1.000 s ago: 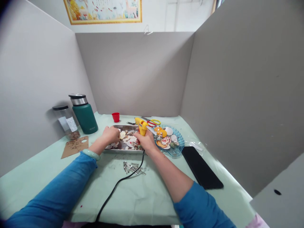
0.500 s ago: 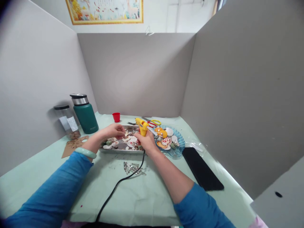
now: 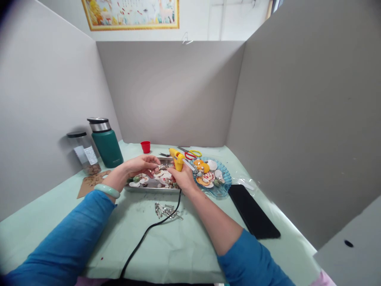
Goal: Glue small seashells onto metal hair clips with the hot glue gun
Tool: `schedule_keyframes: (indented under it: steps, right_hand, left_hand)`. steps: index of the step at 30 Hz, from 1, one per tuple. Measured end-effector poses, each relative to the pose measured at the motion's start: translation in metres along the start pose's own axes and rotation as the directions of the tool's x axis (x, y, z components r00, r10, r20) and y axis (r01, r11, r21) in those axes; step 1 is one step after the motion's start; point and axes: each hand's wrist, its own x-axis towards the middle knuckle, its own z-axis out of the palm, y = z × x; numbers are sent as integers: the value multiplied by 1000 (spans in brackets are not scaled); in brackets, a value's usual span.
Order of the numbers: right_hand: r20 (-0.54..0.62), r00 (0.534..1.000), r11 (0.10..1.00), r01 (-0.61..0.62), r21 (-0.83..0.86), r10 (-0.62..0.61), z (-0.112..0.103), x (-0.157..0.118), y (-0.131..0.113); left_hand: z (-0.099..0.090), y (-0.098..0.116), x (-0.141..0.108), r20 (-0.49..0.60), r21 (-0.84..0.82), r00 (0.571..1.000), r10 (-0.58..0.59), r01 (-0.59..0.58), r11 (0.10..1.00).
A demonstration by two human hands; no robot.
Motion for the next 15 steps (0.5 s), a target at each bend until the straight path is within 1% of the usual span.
schedule_keyframes:
  steps: [4,6,12,15]
  right_hand:
    - [-2,1000,1000,-2,6,3,0,0,0]
    - [-3,1000,1000,-3,4,3,0,0,0]
    - [-10,1000,1000,8,-10,-8,0,1,3]
    - [1,1000,1000,1,7,-1,0,1,2]
  left_hand:
    - [5,3,-1,70,12,997,16,-17,1000]
    - [8,4,-2,84,26,996,21,-23,999]
    - [15,5,-1,18,132,1000,1,-3,991]
    - [22,6,-1,33,141,999,7,-11,990]
